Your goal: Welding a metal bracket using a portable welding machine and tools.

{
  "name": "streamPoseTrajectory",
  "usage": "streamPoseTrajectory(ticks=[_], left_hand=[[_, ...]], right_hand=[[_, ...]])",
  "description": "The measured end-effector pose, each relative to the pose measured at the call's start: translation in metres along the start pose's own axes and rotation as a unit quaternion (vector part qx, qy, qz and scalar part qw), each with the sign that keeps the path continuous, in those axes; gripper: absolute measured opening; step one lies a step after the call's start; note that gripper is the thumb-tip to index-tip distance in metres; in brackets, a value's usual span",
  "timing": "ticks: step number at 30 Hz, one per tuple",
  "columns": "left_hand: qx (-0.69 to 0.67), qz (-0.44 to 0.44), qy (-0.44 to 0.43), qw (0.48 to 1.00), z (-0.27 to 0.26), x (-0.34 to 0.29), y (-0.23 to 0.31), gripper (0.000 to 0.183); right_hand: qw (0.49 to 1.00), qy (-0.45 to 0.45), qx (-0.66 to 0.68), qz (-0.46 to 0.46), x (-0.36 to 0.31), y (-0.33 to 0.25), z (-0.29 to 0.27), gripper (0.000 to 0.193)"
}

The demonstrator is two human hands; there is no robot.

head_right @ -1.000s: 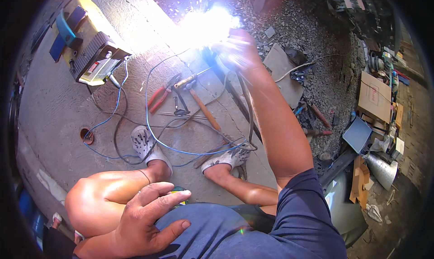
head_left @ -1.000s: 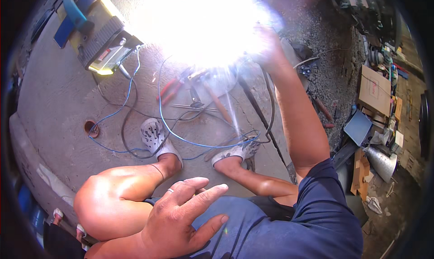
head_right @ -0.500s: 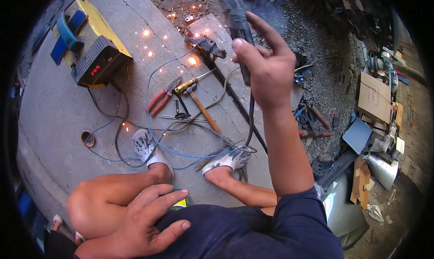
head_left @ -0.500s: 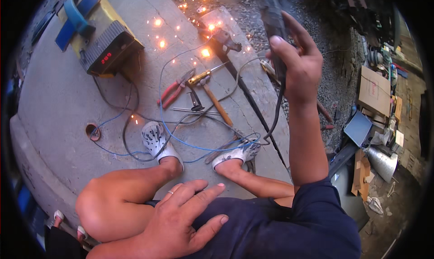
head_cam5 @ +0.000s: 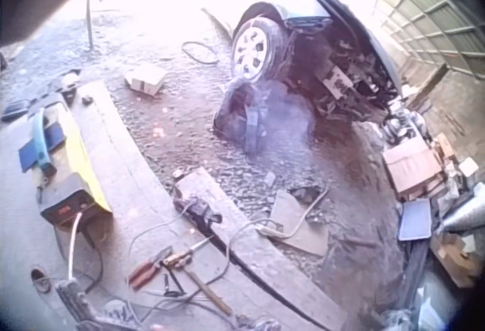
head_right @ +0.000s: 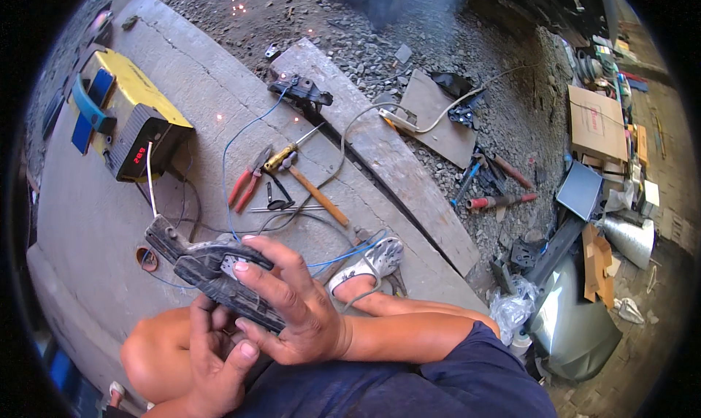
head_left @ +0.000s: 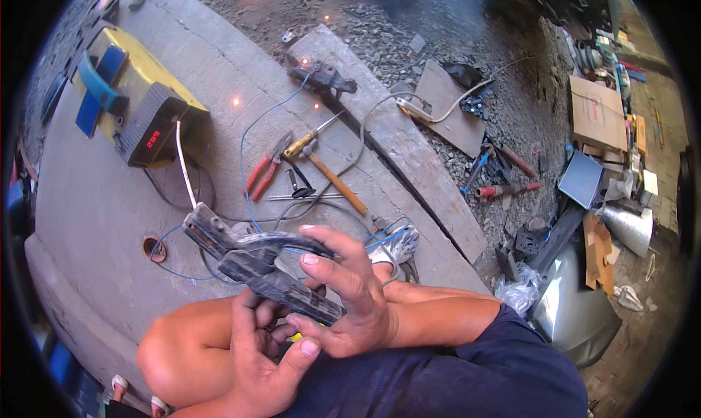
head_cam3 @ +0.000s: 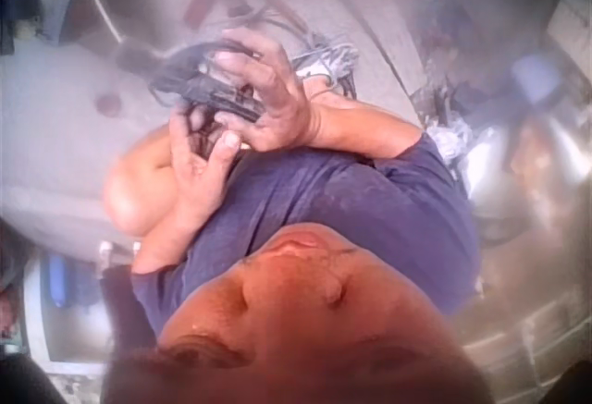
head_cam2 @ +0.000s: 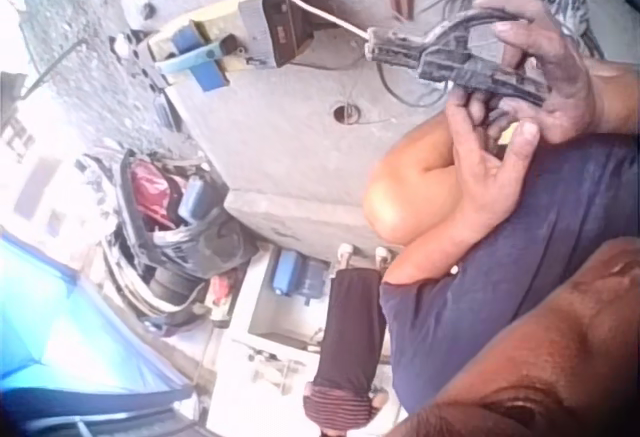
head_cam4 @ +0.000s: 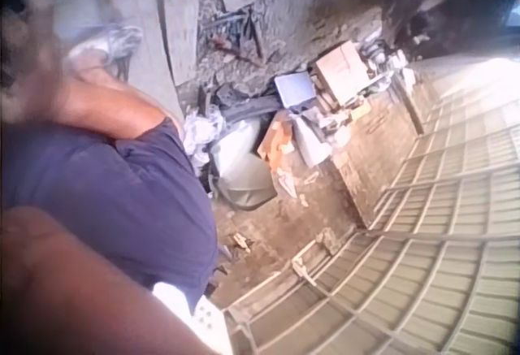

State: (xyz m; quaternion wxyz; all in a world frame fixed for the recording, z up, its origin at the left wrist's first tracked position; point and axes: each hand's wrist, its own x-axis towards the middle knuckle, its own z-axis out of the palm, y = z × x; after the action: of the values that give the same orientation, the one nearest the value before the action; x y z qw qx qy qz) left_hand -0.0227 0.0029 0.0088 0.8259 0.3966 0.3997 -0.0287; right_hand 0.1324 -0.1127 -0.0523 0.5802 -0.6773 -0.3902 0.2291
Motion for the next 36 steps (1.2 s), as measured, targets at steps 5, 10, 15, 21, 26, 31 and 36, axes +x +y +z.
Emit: streamPoseTrajectory(ticks=[5, 10, 15, 21, 26, 31, 36], left_hand=[[-0.041, 0.006, 0.019, 0.999, 0.006, 0.011, -0.011, 0.063], [-0.134, -0.033, 0.027, 0.990, 0.006, 0.013, -0.014, 0.051], [-0.071, -0.043, 0.044, 0.996, 0.001, 0.014, -0.008, 0.047], [-0.061, -0.009, 0.028, 0.998, -0.001, 0.016, -0.018, 0.047], [-0.070, -0.022, 0.029, 0.997, 0.001, 0.020, -0.013, 0.047], [-0.093, -0.015, -0.021, 0.995, -0.005, 0.022, -0.019, 0.051], [-0.041, -0.065, 0.058, 0.995, 0.009, 0.020, 0.001, 0.051]], right_hand=[[0.999, -0.022, 0.024, -0.034, -0.018, 0.004, 0.004, 0.085], [0.977, -0.094, 0.189, -0.016, -0.007, 0.010, -0.020, 0.088], [0.986, -0.090, 0.051, 0.132, 0.015, 0.045, -0.069, 0.061], [0.979, -0.012, -0.056, 0.194, 0.037, 0.085, -0.094, 0.031], [0.964, -0.047, -0.139, 0.222, 0.040, 0.120, -0.098, 0.030], [0.909, -0.120, -0.298, 0.267, 0.030, 0.183, -0.102, 0.033], [0.859, -0.151, -0.392, 0.294, 0.015, 0.248, -0.104, 0.034]])
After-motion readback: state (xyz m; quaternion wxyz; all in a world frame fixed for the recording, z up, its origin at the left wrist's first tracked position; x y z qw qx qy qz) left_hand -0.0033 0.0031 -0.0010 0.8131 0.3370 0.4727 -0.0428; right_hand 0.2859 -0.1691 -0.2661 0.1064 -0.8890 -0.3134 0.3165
